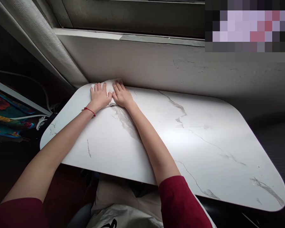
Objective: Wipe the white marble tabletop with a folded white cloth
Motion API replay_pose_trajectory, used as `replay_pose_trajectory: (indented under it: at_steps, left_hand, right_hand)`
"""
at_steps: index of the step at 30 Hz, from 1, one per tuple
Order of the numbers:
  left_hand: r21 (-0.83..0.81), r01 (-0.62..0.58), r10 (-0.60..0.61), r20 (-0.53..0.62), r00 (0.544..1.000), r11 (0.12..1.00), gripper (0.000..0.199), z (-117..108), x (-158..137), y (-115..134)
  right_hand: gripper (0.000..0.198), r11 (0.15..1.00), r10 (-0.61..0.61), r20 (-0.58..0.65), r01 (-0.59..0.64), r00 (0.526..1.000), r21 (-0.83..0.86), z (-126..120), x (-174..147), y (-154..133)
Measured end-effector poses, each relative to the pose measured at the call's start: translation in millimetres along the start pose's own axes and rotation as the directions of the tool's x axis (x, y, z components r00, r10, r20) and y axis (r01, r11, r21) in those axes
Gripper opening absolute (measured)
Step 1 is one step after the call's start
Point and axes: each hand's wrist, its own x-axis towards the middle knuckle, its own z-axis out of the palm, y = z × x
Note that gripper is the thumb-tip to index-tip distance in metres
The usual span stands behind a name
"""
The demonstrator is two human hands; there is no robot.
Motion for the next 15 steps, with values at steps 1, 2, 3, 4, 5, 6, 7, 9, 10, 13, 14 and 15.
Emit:
replay_pose_trajectory:
  at_steps: [1, 2, 3, 4, 5, 6, 7, 9, 10, 13, 14, 15]
  left_hand:
    - [-0.002, 0.002, -0.002, 0.003, 1.000, 1.000, 0.069, 0.8, 2.0, -0.1]
    - [-0.006, 0.000, 0.000, 0.006, 1.000, 1.000, 0.070, 1.3, 3.7, -0.4]
    - [-0.010, -0.003, 0.003, 0.008, 1.000, 1.000, 0.070, 1.7, 5.1, -1.0]
    - [-0.016, -0.006, 0.006, 0.009, 1.000, 1.000, 0.070, 1.9, 6.4, -1.8]
    - [-0.022, -0.006, 0.007, 0.009, 1.000, 1.000, 0.070, 2.0, 7.4, -2.8]
    - [-0.029, -0.004, 0.004, 0.009, 1.000, 1.000, 0.069, 2.0, 8.2, -4.0]
    - [-0.035, -0.001, 0.001, 0.012, 1.000, 0.999, 0.069, 1.8, 8.8, -5.2]
    - [-0.044, 0.002, -0.001, 0.026, 1.000, 0.999, 0.069, 0.9, 9.2, -7.5]
    - [-0.045, -0.002, 0.004, 0.033, 0.999, 0.999, 0.070, 0.1, 9.1, -8.5]
    - [-0.035, -0.024, 0.026, 0.038, 0.999, 0.999, 0.070, -2.8, 7.7, -10.3]
    - [-0.030, -0.027, 0.028, 0.035, 0.999, 0.999, 0.069, -3.7, 7.1, -10.4]
    - [-0.026, -0.028, 0.029, 0.032, 0.999, 0.999, 0.069, -4.5, 6.5, -10.4]
  right_hand:
    - [0.059, 1.000, -0.002, 0.008, 0.002, 1.000, -0.002, -0.8, 0.8, 1.2]
    - [0.059, 1.000, -0.003, 0.013, 0.003, 1.000, 0.000, -1.4, 1.5, 2.0]
    - [0.059, 1.000, -0.002, 0.014, 0.002, 1.000, 0.003, -1.7, 2.0, 2.5]
    - [0.059, 1.000, -0.002, 0.011, 0.002, 1.000, 0.009, -1.7, 2.5, 2.9]
    - [0.059, 1.000, -0.001, 0.006, 0.001, 1.000, 0.014, -1.4, 2.8, 3.3]
    - [0.059, 1.000, 0.000, 0.001, 0.000, 1.000, 0.017, -0.9, 3.1, 3.6]
    - [0.059, 1.000, 0.001, -0.003, -0.001, 1.000, 0.019, -0.2, 3.3, 3.8]
    - [0.059, 1.000, 0.006, -0.005, -0.005, 1.000, 0.015, 0.4, 3.1, 3.3]
    - [0.059, 1.000, 0.009, -0.004, -0.009, 1.000, 0.010, 0.1, 2.7, 2.6]
    - [0.059, 1.000, 0.023, -0.001, -0.023, 1.000, -0.012, -3.8, -0.5, -1.7]
    - [0.059, 1.000, 0.024, 0.001, -0.024, 1.000, -0.017, -6.0, -2.2, -3.5]
    - [0.059, 1.000, 0.022, 0.002, -0.022, 1.000, -0.022, -8.4, -4.2, -5.5]
